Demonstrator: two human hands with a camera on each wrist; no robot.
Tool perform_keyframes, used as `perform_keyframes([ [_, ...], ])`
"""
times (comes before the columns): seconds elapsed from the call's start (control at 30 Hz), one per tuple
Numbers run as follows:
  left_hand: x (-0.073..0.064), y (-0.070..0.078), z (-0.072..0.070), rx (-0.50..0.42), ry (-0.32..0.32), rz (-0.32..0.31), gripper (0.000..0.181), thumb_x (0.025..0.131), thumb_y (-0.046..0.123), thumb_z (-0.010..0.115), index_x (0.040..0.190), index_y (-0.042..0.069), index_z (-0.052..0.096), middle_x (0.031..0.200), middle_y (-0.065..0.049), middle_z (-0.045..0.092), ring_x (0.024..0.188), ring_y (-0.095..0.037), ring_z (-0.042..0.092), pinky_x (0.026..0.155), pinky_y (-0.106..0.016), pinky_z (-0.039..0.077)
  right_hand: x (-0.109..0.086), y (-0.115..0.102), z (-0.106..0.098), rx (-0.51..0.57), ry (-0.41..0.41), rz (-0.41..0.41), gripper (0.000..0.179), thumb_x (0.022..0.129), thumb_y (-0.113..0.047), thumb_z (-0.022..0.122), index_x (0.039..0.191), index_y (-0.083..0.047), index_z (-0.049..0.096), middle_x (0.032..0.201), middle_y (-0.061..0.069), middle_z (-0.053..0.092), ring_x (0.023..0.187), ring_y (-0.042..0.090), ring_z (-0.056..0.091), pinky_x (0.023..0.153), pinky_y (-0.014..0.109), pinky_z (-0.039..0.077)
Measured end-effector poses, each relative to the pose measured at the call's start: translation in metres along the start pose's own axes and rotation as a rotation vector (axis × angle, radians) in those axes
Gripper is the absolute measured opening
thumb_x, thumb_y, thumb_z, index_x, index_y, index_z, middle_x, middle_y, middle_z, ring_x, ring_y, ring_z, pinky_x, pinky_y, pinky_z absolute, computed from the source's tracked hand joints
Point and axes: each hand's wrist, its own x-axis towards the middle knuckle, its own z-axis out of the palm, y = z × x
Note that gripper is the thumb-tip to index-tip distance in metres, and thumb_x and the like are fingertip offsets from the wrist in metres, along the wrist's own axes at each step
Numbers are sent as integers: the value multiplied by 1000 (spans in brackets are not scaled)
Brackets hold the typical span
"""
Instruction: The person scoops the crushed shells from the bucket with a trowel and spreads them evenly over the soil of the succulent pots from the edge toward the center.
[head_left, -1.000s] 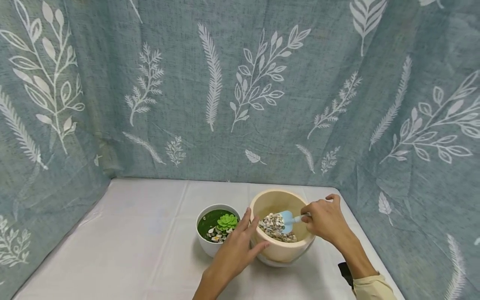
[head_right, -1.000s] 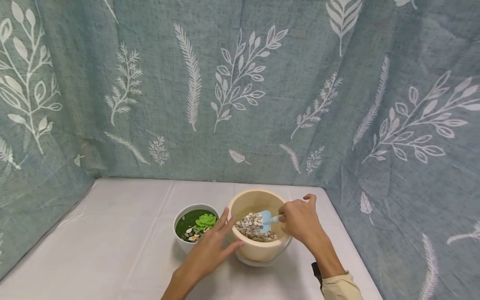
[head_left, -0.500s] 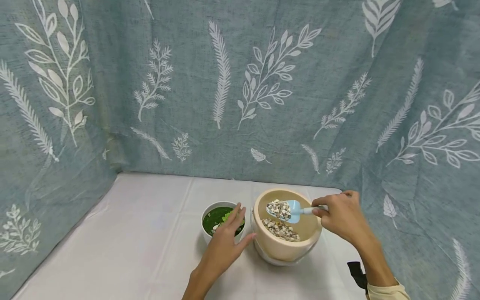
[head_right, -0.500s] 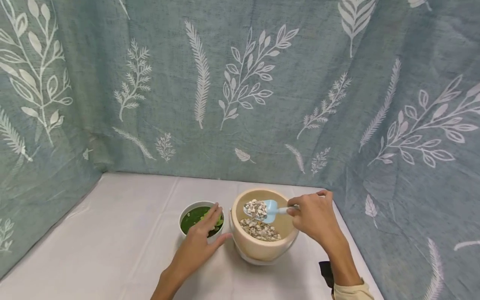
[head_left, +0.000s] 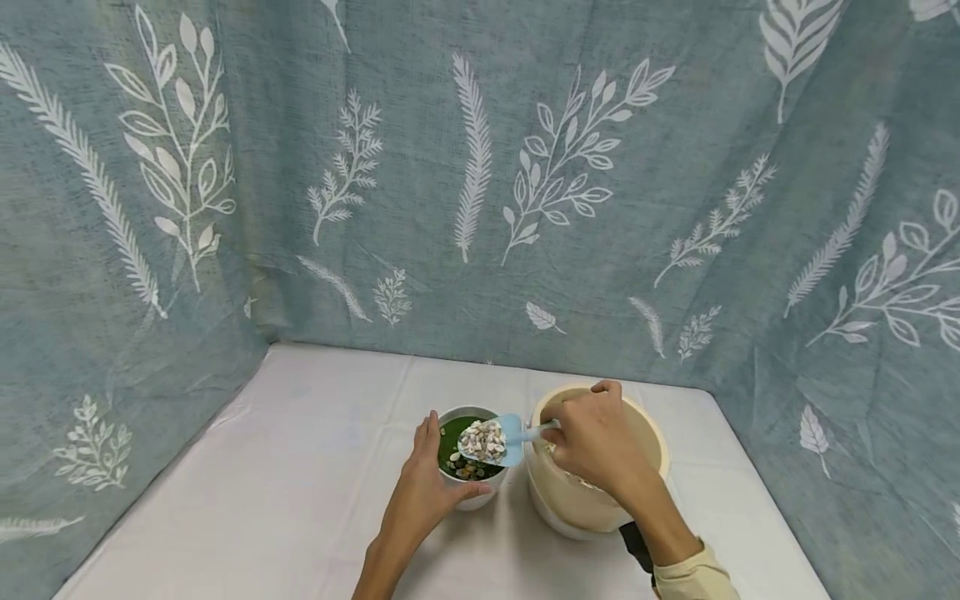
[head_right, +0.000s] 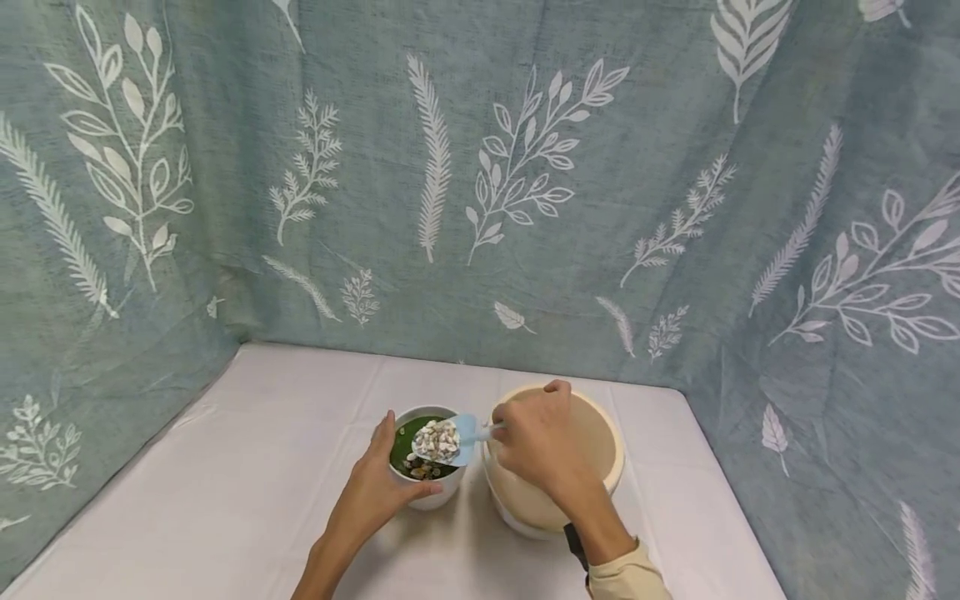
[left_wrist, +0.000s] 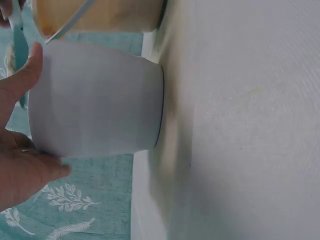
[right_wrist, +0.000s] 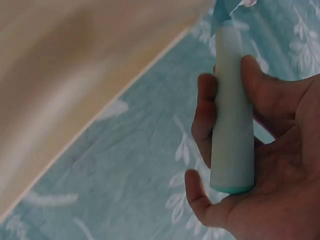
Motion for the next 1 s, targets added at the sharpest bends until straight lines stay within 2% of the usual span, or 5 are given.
perform_keyframes([
  [0.1,-2,-3,1,-4,17,-10,136,69,47,96,167,-2,15,169,-29,28,148,-51,44,111,-62,49,5,-13,11,-90,5,-48,9,80,-17,86,80,-22,79,67,-7,70,66,17,64,91,50,44],
  [0.3,-2,-4,3,-27,19,-34,137,70,51,95,168,3,13,168,-27,31,144,-49,49,108,-59,52,8,-27,27,-196,35,-119,11,79,-21,88,78,-20,77,68,-2,64,69,20,61,90,47,48],
  [0.63,-4,-8,1,-27,19,-62,136,72,50,95,168,3,10,167,-27,35,135,-49,58,99,-57,57,16,-35,46,-303,244,-227,11,77,-7,79,75,-16,72,71,2,63,70,21,57,71,36,46],
  [0.8,-4,-9,3,-43,12,-77,145,70,52,95,169,8,-2,164,-28,39,127,-47,64,94,-55,59,16,-35,47,-329,325,-239,10,82,-3,71,79,-13,72,75,4,64,73,23,56,71,36,46],
  [1.0,-3,-7,2,-28,24,-86,146,71,53,94,169,11,-5,165,-27,39,126,-49,64,95,-57,58,15,-32,42,-339,369,-222,3,84,-11,77,86,-11,75,79,6,68,76,25,60,71,37,48],
])
